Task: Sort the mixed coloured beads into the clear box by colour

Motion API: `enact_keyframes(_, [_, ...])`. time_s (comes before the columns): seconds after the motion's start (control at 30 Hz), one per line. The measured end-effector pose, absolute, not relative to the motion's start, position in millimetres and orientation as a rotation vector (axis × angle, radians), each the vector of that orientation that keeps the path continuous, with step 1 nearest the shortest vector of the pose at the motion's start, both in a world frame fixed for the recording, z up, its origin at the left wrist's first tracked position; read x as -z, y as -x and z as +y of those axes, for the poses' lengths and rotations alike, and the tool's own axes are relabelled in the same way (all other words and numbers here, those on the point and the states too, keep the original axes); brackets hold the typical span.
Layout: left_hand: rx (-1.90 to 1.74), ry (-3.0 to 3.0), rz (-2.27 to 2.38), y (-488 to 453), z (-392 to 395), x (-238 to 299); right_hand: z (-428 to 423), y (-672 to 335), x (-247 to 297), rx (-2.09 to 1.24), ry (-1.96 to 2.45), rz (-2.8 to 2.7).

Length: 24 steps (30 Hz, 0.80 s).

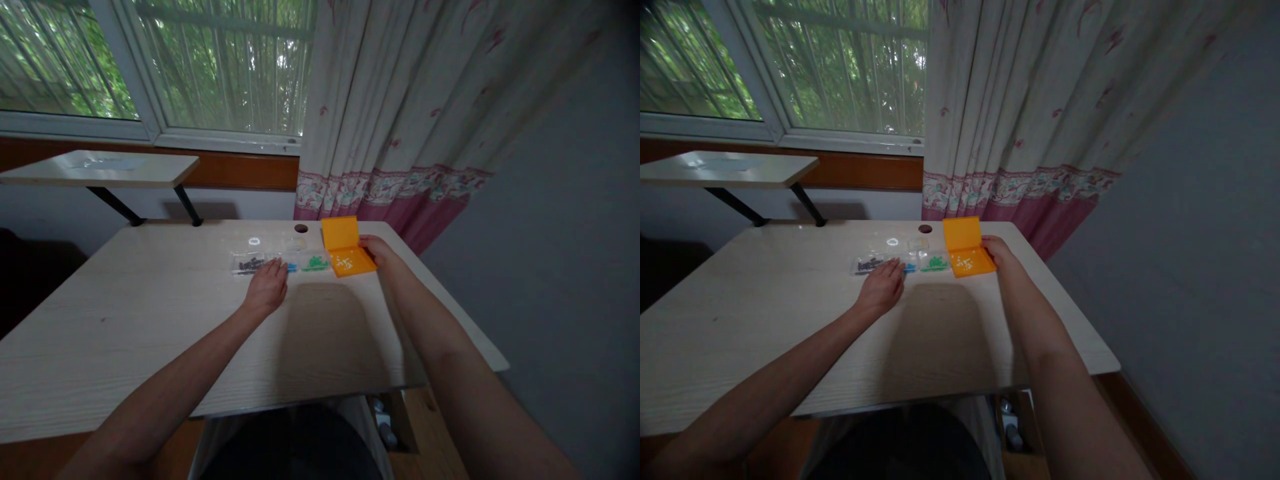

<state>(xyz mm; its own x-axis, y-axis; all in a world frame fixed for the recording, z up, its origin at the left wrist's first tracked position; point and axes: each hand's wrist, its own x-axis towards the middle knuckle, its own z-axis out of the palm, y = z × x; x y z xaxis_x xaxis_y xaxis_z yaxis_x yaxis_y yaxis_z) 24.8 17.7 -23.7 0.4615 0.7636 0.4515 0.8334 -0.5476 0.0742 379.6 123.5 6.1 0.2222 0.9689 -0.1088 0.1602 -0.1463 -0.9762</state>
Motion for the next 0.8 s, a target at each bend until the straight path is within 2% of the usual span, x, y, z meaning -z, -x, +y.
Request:
enact_keyframes(0.53, [0.654,2.571,-1.436,-26,16,21,118,-411,19,-1.065,1.333,-1.008])
enact_keyframes(0.67, [0.67,2.57,-1.431,-26,17,22,111,-407,25,-1.082,1.388,-1.257])
enact_keyframes(0.8, [0.696,2.57,-1.424,-26,17,23,110,-408,33,-0.737,1.507,-1.694])
